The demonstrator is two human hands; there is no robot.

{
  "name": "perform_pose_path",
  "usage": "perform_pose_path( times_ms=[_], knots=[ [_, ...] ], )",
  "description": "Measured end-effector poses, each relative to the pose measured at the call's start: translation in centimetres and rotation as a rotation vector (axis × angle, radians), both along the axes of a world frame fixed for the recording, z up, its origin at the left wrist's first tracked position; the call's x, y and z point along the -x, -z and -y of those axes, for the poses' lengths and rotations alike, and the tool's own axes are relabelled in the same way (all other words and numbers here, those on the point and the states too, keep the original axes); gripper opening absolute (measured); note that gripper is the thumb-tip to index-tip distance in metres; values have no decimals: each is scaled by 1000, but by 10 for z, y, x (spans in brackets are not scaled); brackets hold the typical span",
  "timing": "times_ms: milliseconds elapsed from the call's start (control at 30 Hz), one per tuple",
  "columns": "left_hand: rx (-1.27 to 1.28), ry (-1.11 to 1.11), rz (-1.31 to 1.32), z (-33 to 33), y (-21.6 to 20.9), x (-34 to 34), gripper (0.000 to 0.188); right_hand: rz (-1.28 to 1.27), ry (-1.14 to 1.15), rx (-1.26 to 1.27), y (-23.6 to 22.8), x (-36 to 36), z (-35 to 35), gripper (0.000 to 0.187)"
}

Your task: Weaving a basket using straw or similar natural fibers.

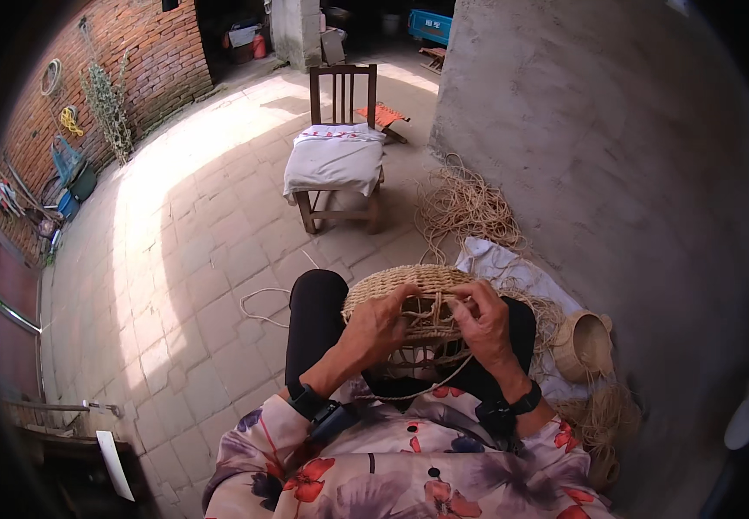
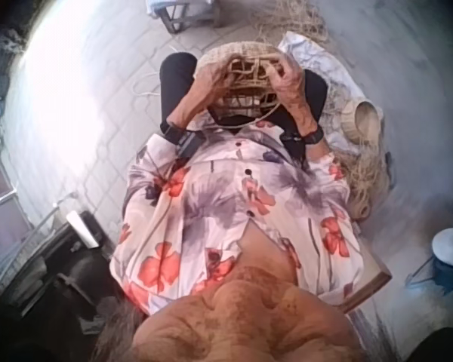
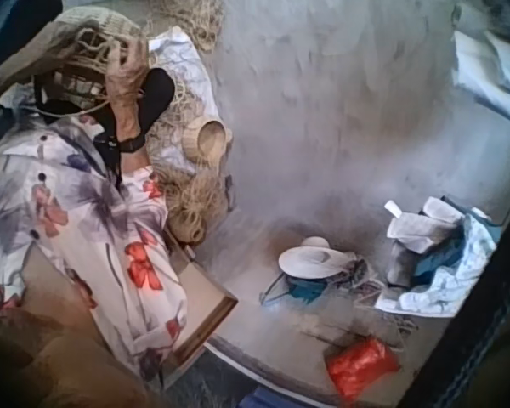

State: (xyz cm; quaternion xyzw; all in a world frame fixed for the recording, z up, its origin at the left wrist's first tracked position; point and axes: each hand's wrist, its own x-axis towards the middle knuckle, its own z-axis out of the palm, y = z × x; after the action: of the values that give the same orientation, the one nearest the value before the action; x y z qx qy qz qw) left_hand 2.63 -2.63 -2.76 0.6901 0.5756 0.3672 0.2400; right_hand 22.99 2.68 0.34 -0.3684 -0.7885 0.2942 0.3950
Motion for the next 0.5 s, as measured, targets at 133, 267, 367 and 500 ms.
perform_pose_path(
  times_ms=[133,267,367,500],
  knots=[
    [156,-28,159,11,-12,17,47,-39,280,-62,29,-65,-16,8],
    [169,-231,120,22,7,21,43,-118,355,4,66,-98,-21,6],
    [38,-359,-110,21,28,15,42,-221,368,177,93,-103,-23,5],
    [-35,-405,252,14,30,9,34,-178,426,181,105,-106,-28,6]
  ],
)
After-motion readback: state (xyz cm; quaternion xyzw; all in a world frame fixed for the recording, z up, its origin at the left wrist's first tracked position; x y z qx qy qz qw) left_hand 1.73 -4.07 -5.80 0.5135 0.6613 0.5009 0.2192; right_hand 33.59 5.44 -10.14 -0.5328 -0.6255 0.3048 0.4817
